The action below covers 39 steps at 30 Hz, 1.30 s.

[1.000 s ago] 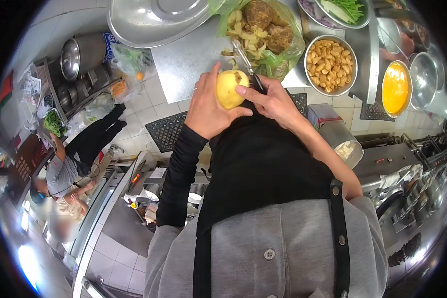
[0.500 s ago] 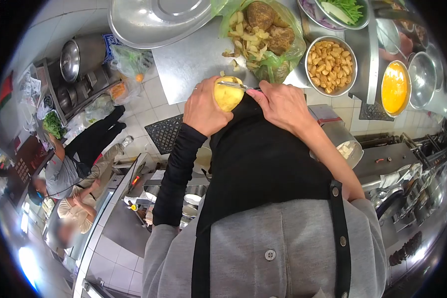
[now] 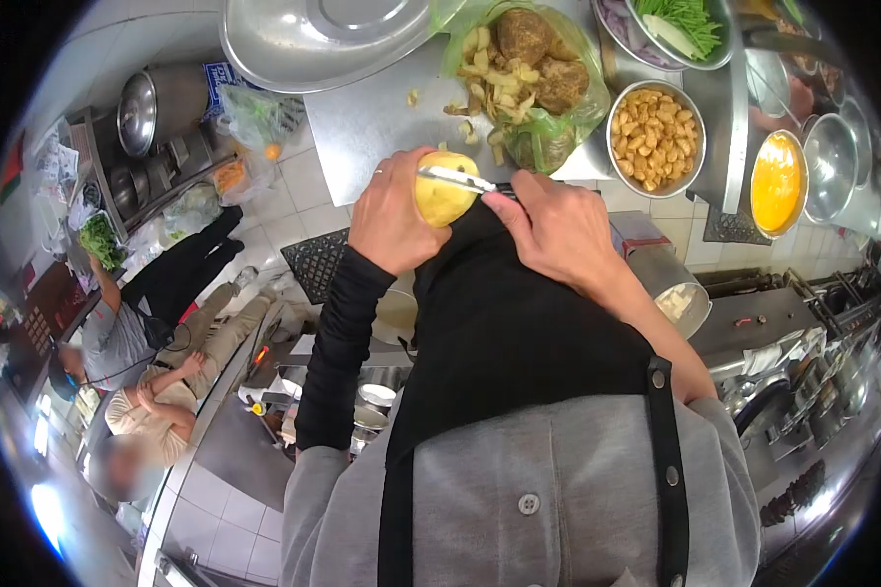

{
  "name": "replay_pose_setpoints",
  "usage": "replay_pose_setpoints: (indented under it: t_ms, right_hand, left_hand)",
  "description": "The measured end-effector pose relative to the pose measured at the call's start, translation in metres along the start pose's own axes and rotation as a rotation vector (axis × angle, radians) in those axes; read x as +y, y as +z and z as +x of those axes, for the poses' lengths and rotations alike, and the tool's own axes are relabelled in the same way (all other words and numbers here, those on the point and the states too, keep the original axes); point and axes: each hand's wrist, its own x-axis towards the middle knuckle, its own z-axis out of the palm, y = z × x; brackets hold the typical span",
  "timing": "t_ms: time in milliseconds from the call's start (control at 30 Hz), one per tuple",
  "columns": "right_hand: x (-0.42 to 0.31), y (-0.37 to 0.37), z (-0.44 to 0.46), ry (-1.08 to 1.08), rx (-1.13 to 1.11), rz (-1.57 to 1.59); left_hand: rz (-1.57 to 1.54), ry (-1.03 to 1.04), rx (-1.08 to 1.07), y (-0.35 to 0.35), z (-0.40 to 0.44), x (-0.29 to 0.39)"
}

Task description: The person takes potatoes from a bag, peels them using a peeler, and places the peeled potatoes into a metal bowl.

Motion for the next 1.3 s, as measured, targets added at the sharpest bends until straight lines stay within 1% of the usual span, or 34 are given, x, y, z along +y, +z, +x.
replay_pose_setpoints:
  t_ms: [33,133,167,267,300,333,367,400,433,467,500,533,567,600,667,767,833,900,933,1000,1033,1133,1167,1233,1267,1300]
  right_hand:
    - [0.000,0.001,0.001,-0.007,-0.014,-0.034]
    - [0.014,0.012,0.004,0.108,-0.092,-0.073]
    - [0.013,0.012,0.003,0.105,-0.097,-0.103]
    - [0.020,0.026,0.005,0.099,-0.103,-0.123]
    - [0.023,0.027,0.003,0.065,-0.071,-0.170]
    - [0.038,0.025,0.005,0.114,-0.072,-0.231]
    - [0.058,0.022,0.001,0.171,-0.080,-0.286]
    - [0.069,0.019,-0.002,0.225,-0.097,-0.340]
    - [0.061,0.007,-0.003,0.187,-0.005,-0.241]
    - [0.055,0.000,0.006,0.161,0.010,-0.214]
    - [0.041,-0.003,0.007,0.161,0.016,-0.180]
    - [0.029,-0.004,0.005,0.158,0.027,-0.149]
    - [0.024,-0.002,0.007,0.160,0.035,-0.073]
    - [0.018,-0.003,0.011,0.215,-0.013,-0.081]
    - [0.022,0.002,0.010,0.233,0.000,0.022]
    - [0.027,0.006,0.017,0.399,-0.014,0.661]
    - [0.034,0.008,0.021,0.552,-0.207,0.925]
    - [0.035,0.016,0.022,0.523,-0.168,1.079]
    - [0.036,0.019,0.022,0.507,-0.150,1.156]
    - [0.039,0.018,0.017,0.616,-0.110,1.417]
    - [0.040,0.020,0.015,0.604,-0.074,1.526]
    - [0.024,0.031,0.017,0.602,0.076,1.515]
    - [0.021,0.036,0.018,0.604,0.090,1.366]
    - [0.021,0.050,0.016,0.360,0.168,1.057]
    - [0.021,0.054,0.012,0.336,0.159,0.939]
    - [0.015,0.051,0.012,0.313,0.153,0.821]
  left_hand:
    - [-0.002,-0.024,-0.005,0.000,-0.001,0.005]
    - [-0.011,-0.079,-0.003,0.008,-0.007,0.005]
    - [-0.023,-0.085,0.009,0.012,-0.006,0.000]
    - [-0.033,-0.078,-0.042,0.011,-0.016,-0.004]
    - [-0.045,-0.053,-0.055,0.012,-0.017,-0.010]
    - [-0.055,-0.023,-0.066,0.011,-0.013,-0.014]
    - [-0.130,-0.041,-0.061,0.008,-0.019,-0.011]
    - [-0.137,-0.035,-0.054,0.002,-0.022,-0.008]
    - [-0.140,-0.034,-0.026,-0.006,-0.020,-0.004]
    - [-0.140,-0.033,-0.005,-0.014,-0.018,0.001]
    - [-0.131,-0.083,-0.039,-0.019,-0.012,0.006]
    - [-0.058,-0.067,-0.019,-0.015,-0.009,0.002]
    - [-0.053,-0.024,-0.001,-0.012,-0.006,-0.003]
    - [-0.050,0.016,0.015,-0.009,-0.002,-0.004]
    - [-0.054,-0.001,-0.010,-0.005,-0.002,-0.002]
    - [-0.049,0.010,-0.095,-0.007,0.006,0.008]
    - [-0.085,0.070,-0.139,-0.005,0.009,0.011]
    - [-0.149,0.172,-0.146,-0.004,0.015,0.008]
    - [-0.324,0.084,-0.110,-0.003,0.016,0.007]
    - [-0.669,-0.099,-0.035,0.006,0.015,0.002]
    - [-0.816,-0.129,0.035,0.013,0.015,-0.001]
    - [-1.199,-0.233,0.194,0.038,0.019,-0.001]
    - [-1.309,-0.294,0.245,0.044,0.020,0.002]
    - [-1.498,-0.359,0.246,0.045,0.022,0.004]
    - [-1.593,-0.392,0.245,0.045,0.023,0.005]
    - [-1.602,-0.372,0.218,0.043,0.022,0.004]
